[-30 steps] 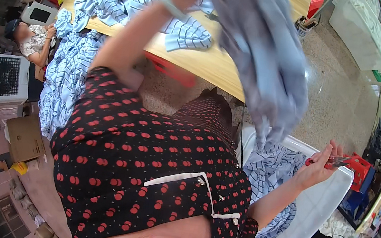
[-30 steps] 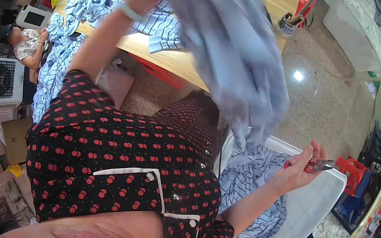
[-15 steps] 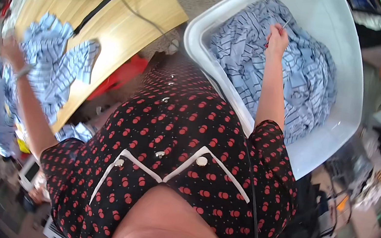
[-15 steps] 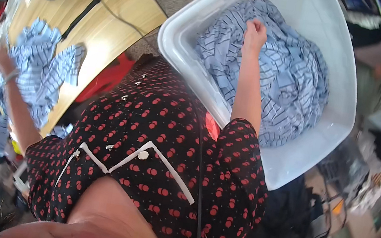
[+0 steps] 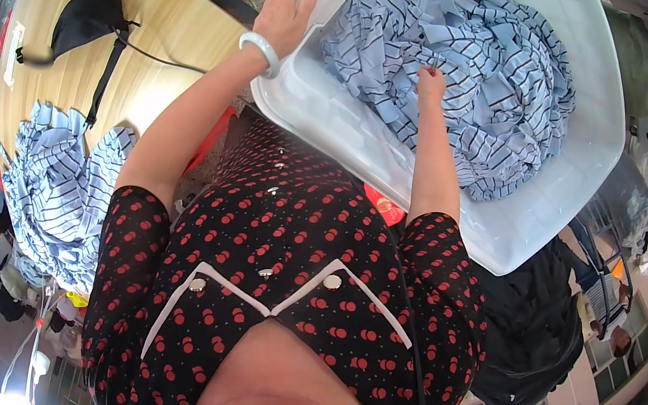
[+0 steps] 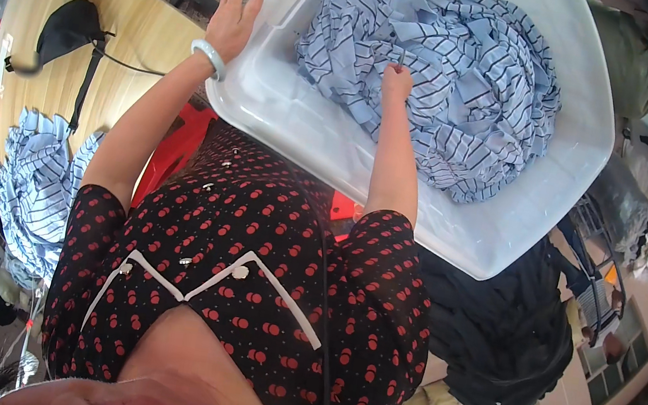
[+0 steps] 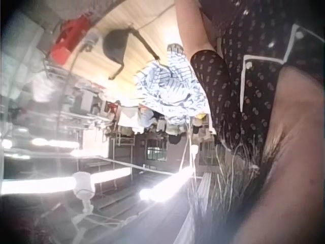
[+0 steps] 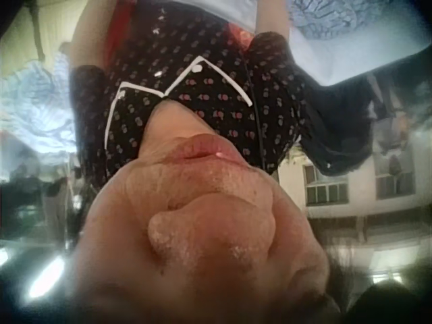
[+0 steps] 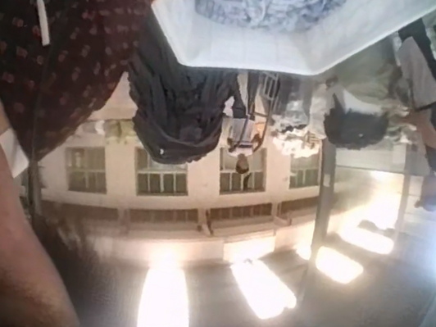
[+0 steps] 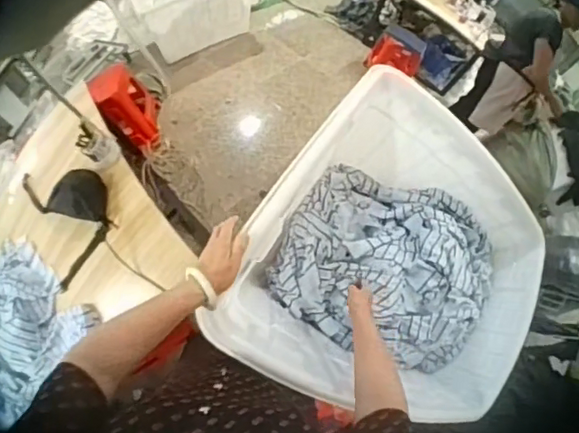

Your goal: The person takes striped shirts from a plastic tub and trims loose threads on the garments using thread snips.

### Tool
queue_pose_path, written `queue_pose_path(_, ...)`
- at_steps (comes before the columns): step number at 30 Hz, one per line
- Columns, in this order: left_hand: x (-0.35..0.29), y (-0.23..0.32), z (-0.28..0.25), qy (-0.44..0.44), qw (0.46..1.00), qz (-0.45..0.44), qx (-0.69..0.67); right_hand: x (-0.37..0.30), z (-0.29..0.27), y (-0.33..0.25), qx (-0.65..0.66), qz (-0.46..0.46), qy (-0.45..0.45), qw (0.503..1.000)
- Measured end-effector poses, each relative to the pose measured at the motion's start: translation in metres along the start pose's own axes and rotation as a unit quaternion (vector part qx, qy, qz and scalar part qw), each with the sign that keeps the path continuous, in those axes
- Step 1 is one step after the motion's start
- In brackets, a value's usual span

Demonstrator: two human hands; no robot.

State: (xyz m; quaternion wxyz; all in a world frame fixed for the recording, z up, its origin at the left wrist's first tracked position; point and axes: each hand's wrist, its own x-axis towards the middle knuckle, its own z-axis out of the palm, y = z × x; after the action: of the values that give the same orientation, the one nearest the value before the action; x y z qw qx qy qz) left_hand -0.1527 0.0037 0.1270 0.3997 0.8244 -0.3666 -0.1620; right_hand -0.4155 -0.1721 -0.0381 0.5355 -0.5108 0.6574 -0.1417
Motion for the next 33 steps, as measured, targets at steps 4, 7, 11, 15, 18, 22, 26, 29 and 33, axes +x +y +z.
queue_pose_path(4, -0.004, 0.03, -0.021, -0.025, 0.998, -0.031, 0.043, 0.015, 0.018, -0.01, -0.207, -0.124, 0.064, 0.968)
queue_pose_path(7, 0.0, 0.057, -0.022, -0.054, 0.994, -0.079, 0.043, 0.023, 0.023, -0.033, -0.232, -0.134, 0.002, 0.963)
queue_pose_path(11, 0.01, 0.062, -0.011, -0.075, 0.99, -0.112, 0.044, 0.028, 0.06, -0.03, -0.262, -0.098, -0.085, 0.956)
queue_pose_path(15, 0.021, 0.067, -0.001, -0.076, 0.988, -0.129, 0.036, 0.022, 0.096, -0.001, -0.27, -0.199, 0.03, 0.942)
queue_pose_path(18, 0.027, 0.069, 0.002, -0.073, 0.987, -0.14, 0.013, 0.033, 0.094, -0.004, -0.292, -0.14, -0.042, 0.945)
queue_pose_path(22, 0.031, 0.059, -0.002, -0.082, 0.986, -0.145, 0.001, 0.028, 0.07, -0.043, -0.278, -0.155, -0.052, 0.947)
queue_pose_path(26, 0.03, 0.04, -0.005, -0.072, 0.987, -0.143, 0.027, -0.007, 0.03, -0.09, -0.097, -0.064, -0.109, 0.987)
queue_pose_path(29, 0.033, 0.037, -0.002, -0.065, 0.989, -0.125, 0.038, -0.041, 0.003, -0.118, 0.078, 0.044, -0.187, 0.978)
queue_pose_path(33, 0.04, 0.043, 0.011, -0.066, 0.989, -0.118, 0.056, -0.095, -0.02, -0.157, 0.254, 0.063, -0.226, 0.938)
